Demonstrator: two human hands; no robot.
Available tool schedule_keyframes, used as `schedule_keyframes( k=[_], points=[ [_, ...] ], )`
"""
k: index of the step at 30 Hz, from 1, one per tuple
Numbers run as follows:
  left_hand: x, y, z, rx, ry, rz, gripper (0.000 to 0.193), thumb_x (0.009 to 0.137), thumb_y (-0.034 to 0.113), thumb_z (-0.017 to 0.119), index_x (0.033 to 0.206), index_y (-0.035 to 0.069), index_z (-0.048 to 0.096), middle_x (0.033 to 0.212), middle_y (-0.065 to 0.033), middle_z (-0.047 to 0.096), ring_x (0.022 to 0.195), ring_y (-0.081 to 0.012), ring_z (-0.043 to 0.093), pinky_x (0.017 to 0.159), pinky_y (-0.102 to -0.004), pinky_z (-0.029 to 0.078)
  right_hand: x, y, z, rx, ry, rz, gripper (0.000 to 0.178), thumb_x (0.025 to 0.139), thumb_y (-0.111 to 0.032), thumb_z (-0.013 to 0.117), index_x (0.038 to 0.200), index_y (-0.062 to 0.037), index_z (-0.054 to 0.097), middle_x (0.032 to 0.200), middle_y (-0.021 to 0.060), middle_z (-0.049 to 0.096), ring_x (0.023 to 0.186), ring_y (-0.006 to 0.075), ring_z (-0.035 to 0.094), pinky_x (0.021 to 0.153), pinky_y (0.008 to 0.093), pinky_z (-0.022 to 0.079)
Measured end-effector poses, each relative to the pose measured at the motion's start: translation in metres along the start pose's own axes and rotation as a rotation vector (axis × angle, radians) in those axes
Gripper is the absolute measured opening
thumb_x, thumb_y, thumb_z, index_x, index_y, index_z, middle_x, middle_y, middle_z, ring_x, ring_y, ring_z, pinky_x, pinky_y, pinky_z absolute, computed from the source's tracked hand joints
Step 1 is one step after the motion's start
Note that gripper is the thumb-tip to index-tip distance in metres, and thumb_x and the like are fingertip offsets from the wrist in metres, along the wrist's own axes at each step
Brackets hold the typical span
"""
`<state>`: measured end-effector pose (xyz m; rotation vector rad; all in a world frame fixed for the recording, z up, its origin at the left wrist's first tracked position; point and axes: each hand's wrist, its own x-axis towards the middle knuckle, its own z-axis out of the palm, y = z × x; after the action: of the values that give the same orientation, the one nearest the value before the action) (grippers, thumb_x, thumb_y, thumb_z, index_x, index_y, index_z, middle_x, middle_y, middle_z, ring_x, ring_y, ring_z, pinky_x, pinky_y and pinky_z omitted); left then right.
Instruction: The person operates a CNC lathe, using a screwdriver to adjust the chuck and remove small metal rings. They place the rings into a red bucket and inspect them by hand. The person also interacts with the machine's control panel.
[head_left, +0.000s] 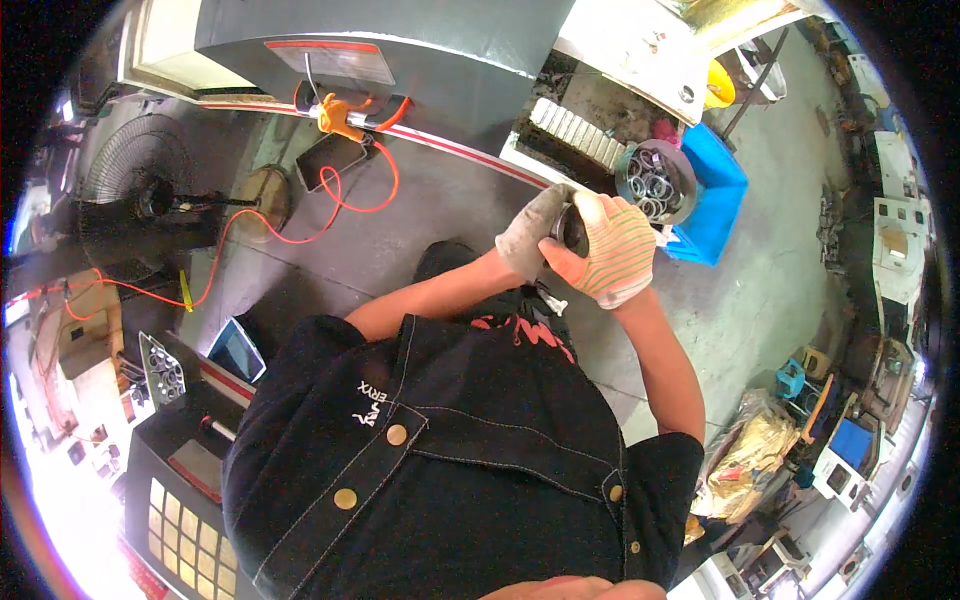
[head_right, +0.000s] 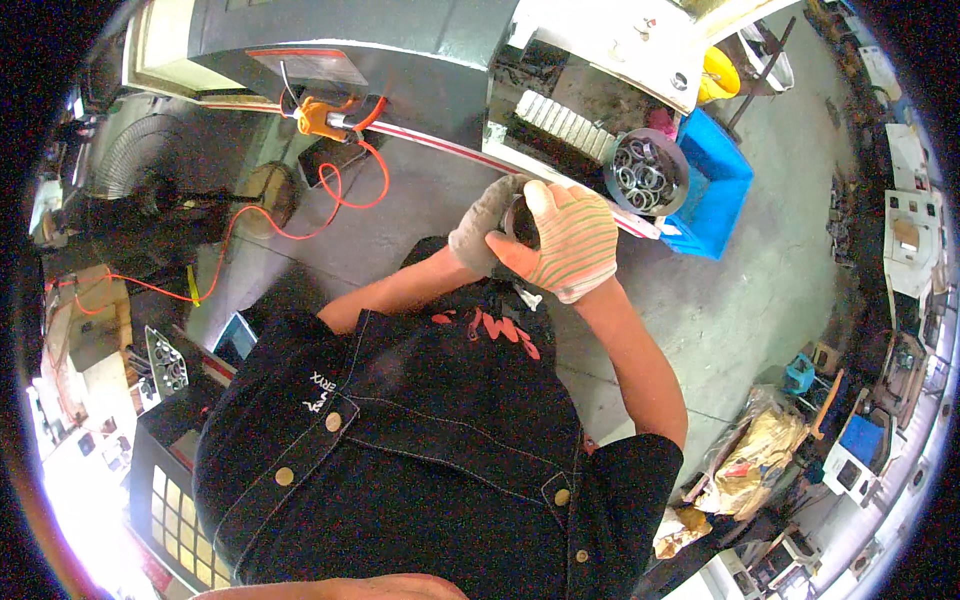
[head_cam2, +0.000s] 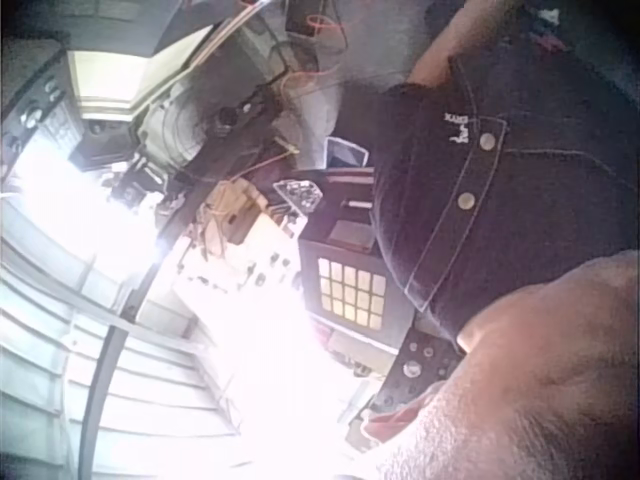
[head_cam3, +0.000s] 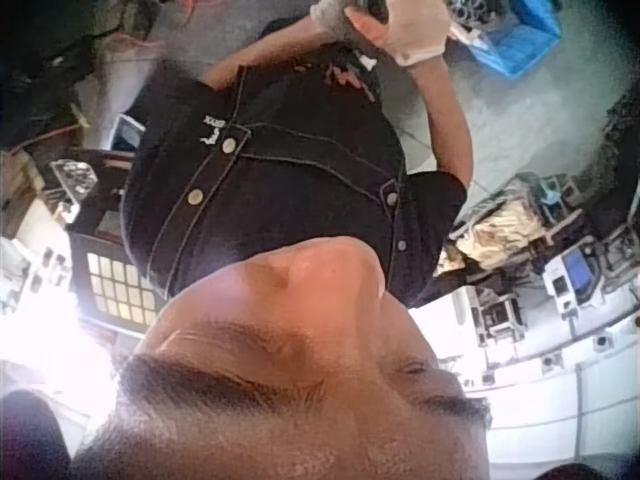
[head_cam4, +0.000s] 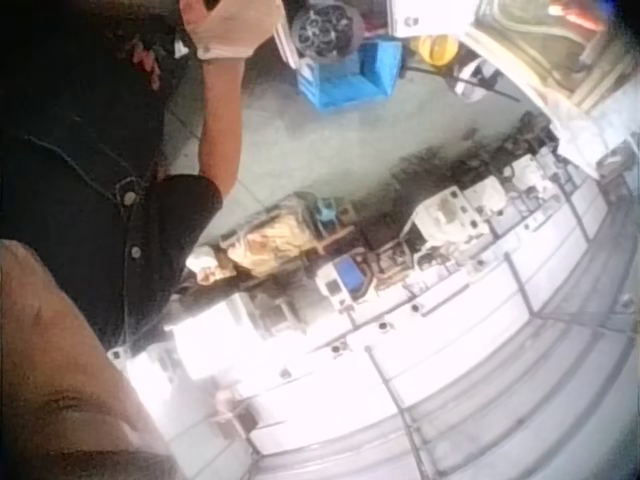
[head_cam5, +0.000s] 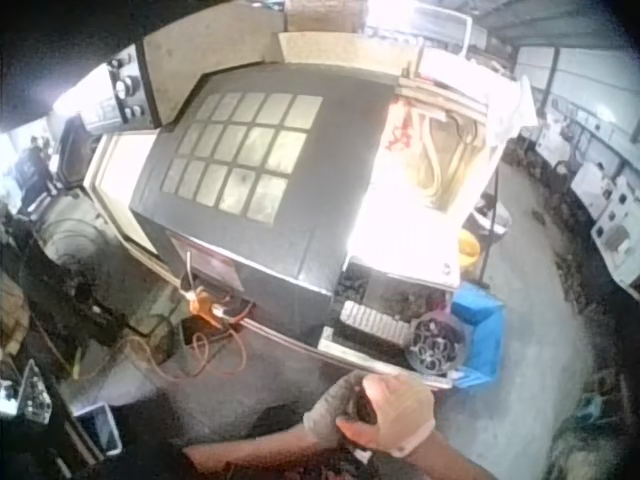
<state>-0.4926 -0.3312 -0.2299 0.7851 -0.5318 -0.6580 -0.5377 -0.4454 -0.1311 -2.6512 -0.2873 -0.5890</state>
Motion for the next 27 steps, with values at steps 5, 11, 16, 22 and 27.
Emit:
schedule_keyframes(
  k=[5,11,16,22,27],
  points=[
    [0.002,0.019,0.011,0.160,0.028,-0.341,0.050,0.074,0.005,0.062,0.119,0.001,0.041,0.112,-0.0117,0.052,0.107,-0.0190,0.050,0.093,-0.0320,0.040,-0.016,0.011,0.005,0.017,0.030,-0.042,0.049,0.055,-0.032,0.073,0.093,-0.0052,0.057,0.077,0.0104,0.058,0.068,0.0295,0.055,0.063,0.0378,0.043],
    [0.010,0.015,0.014,-0.145,0.236,-0.797,0.040,0.068,0.015,0.062,0.107,0.010,0.053,0.102,-0.0049,0.057,0.098,-0.0165,0.053,0.088,-0.0289,0.041,-0.019,0.023,0.008,0.091,0.049,-0.053,0.046,0.054,-0.032,0.071,0.089,-0.0045,0.059,0.070,0.0112,0.056,0.063,0.0300,0.054,0.057,0.0377,0.044],
    [0.011,-0.004,0.001,-0.051,0.039,-0.803,0.020,0.081,0.027,0.048,0.094,0.014,0.055,0.084,-0.0016,0.058,0.074,-0.0155,0.055,0.060,-0.0319,0.045,-0.021,0.028,0.006,0.110,0.037,-0.089,0.049,0.051,-0.033,0.071,0.089,-0.0042,0.058,0.071,0.0113,0.056,0.062,0.0304,0.054,0.057,0.0382,0.044],
    [0.012,0.031,0.017,-0.135,0.078,-1.140,0.028,0.087,0.036,0.034,0.070,0.017,0.047,0.052,0.0024,0.044,0.033,-0.0097,0.036,0.028,-0.0246,0.021,-0.024,0.024,0.006,0.182,0.014,-0.238,0.058,0.049,-0.048,0.074,0.082,-0.0038,0.056,0.059,0.0074,0.050,0.052,0.0262,0.050,0.048,0.0362,0.038],
    [0.004,0.036,0.004,-0.247,-0.009,-1.326,0.028,0.087,0.036,0.035,0.071,0.017,0.049,0.056,0.0021,0.047,0.038,-0.0089,0.041,0.029,-0.0243,0.021,-0.029,0.021,0.008,0.171,-0.111,-0.248,0.060,0.049,-0.053,0.071,0.081,-0.0047,0.056,0.062,0.0062,0.051,0.058,0.0248,0.050,0.054,0.0348,0.038]
  ],
)
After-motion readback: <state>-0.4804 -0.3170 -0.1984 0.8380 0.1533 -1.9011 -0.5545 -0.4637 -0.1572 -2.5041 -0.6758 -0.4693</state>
